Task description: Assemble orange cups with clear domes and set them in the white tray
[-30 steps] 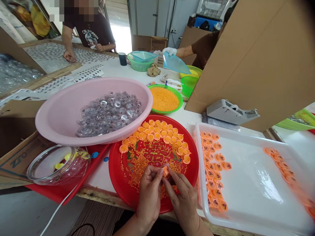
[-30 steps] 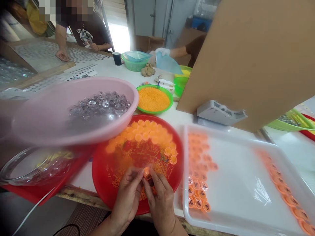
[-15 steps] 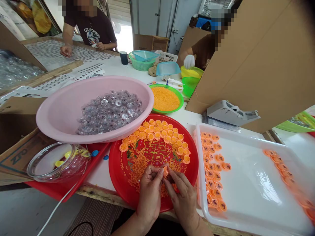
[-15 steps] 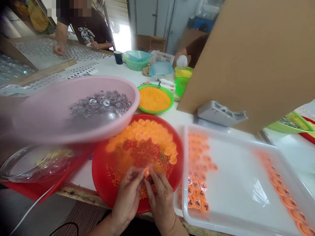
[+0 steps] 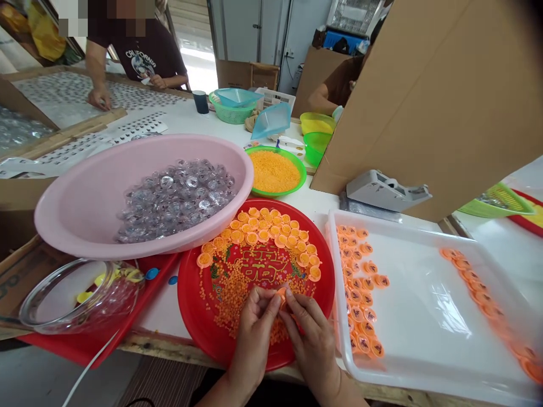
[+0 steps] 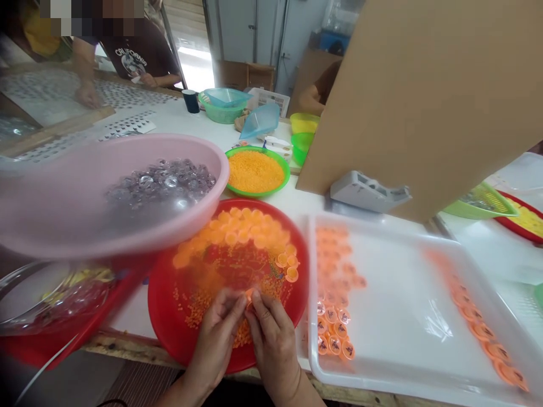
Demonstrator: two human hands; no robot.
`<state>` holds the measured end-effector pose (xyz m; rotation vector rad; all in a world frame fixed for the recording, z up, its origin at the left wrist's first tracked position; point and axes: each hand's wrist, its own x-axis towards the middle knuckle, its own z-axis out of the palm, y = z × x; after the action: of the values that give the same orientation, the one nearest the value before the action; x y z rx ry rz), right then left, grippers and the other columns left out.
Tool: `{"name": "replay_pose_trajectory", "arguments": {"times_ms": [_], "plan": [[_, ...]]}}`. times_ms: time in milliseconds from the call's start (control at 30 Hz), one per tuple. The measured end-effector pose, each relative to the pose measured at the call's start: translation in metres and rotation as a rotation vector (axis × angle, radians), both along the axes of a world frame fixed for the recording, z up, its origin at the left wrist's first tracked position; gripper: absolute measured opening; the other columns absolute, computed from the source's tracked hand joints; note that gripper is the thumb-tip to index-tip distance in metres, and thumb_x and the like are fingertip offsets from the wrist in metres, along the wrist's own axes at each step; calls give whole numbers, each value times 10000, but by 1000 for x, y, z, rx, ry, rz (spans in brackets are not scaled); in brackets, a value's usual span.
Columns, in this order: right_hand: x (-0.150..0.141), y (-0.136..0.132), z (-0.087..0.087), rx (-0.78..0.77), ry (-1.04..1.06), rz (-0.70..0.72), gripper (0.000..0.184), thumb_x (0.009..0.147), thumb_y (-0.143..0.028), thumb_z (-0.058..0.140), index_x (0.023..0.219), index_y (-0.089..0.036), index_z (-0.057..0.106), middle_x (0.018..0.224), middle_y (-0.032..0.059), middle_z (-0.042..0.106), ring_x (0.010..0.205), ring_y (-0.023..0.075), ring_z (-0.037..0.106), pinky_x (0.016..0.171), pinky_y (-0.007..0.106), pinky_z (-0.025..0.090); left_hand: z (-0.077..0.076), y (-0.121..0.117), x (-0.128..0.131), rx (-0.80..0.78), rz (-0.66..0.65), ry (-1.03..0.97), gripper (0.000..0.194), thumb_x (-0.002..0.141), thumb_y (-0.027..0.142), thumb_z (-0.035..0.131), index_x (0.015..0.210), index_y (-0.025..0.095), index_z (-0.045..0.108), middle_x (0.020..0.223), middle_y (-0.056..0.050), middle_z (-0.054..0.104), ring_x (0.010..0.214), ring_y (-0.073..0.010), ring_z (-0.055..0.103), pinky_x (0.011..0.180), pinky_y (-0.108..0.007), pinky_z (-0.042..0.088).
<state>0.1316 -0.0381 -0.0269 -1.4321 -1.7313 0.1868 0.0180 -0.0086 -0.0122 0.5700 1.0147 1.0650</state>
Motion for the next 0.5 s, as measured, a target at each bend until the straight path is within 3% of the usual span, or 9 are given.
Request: {"name": "replay_pose_trajectory", "arguments": {"times_ms": [167,300,433,500], "plan": [[4,0,11,-39,129,15,325,900,-137,533,1192,-251,619,1008,71,669,899,186,671,772,291,595,6,1,-6,145,-29,110,208,693,213,770,842,211,624,944,-36,731,900,-190,683,818,-281,536],[12,0,23,-125,280,40,348,895,-141,537,1224,-248,577,996,73,653,823,177,662,701,295,587,11,2,-17,277,-68,257,212,697,194,762,889,235,683,931,-50,751,882,-226,702,796,-307,560],[19,0,36,-198,287,173,347,900,-130,529,1218,-263,568,1004,68,640,829,173,642,716,294,561,20,1,-26,462,-111,422,288,695,151,757,949,284,733,935,-40,765,847,-237,717,780,-303,566],[19,-1,40,-203,297,173,312,898,-126,528,1177,-258,574,945,51,630,814,168,628,698,283,546,27,0,-26,557,-106,484,320,683,126,760,950,304,745,927,-31,769,820,-236,722,769,-294,565]]}}
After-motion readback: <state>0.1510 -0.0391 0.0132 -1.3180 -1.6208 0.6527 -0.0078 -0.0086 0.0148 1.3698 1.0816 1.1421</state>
